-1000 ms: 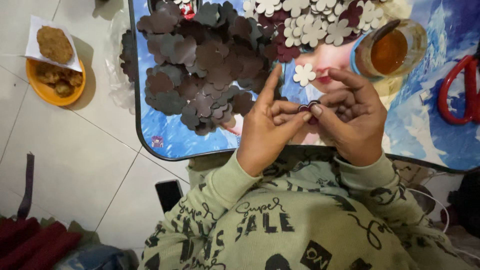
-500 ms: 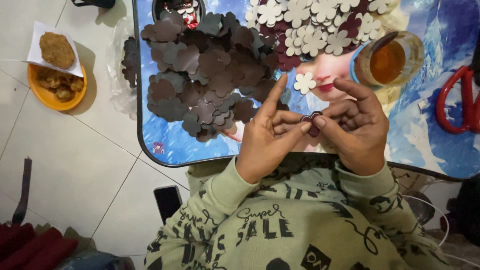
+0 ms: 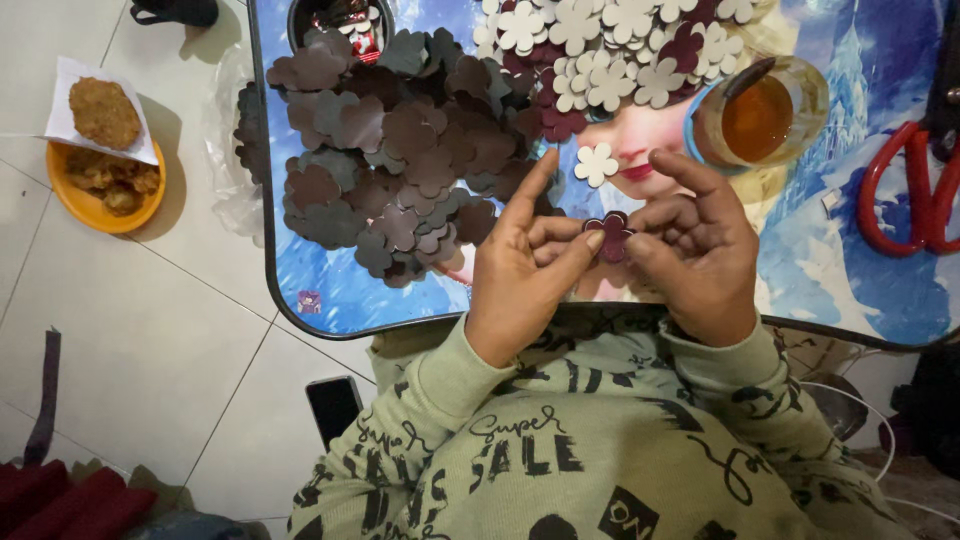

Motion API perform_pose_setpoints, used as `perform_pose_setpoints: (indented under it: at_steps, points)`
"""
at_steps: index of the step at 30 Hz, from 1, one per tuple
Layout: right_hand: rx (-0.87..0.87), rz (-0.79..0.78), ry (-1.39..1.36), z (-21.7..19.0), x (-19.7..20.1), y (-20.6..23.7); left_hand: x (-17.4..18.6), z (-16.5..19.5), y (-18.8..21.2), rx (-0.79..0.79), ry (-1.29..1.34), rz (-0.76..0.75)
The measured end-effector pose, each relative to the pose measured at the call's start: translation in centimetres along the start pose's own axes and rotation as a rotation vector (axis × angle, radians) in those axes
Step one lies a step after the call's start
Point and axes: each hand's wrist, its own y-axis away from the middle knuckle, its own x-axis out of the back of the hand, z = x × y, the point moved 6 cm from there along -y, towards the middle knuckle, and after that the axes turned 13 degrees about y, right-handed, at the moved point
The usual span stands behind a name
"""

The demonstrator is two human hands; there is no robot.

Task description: The person repeatedly picks up flower-shaped decorative pieces from a table, aligns a dark piece with a light piece, and places the paired pieces into a growing pile. The hands handle the pieces one at a time throughout the clip.

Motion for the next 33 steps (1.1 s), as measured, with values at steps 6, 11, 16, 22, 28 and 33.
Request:
perform_pose_setpoints:
  at_steps: [6, 11, 16, 22, 28, 33]
  points:
    - [-0.116, 0.032, -0.032, 0.1, -0.1, -0.2, 0.3, -0.5, 0.1, 0.036, 0.042, -0.026]
    - [-0.090, 0.031, -0.037, 0.1, 0.0, -0.3, 0.9, -0.6, -0.4, 0.053, 0.137, -0.047]
    - [-0.083, 0.033, -0.027, 0.3, -0.2, 0.1, 0.9, -0.3, -0.1, 0.059, 0.160, -0.022]
    - [-0.057, 0.036, -0.050, -0.5, -0.6, 0.4, 0.2, 0.8, 0.9, 0.082, 0.000, -0.060]
    - [-0.022, 0.028, -0.038, -1.1, -0.6, 1.1, -1.1, 3.4, 1.7, 0.042, 0.048, -0.123]
    - [-0.058, 0.056, -0.125, -1.5, -0.5, 1.3, -0.5, 10.9, -0.1, -0.171, -0.640, -0.186]
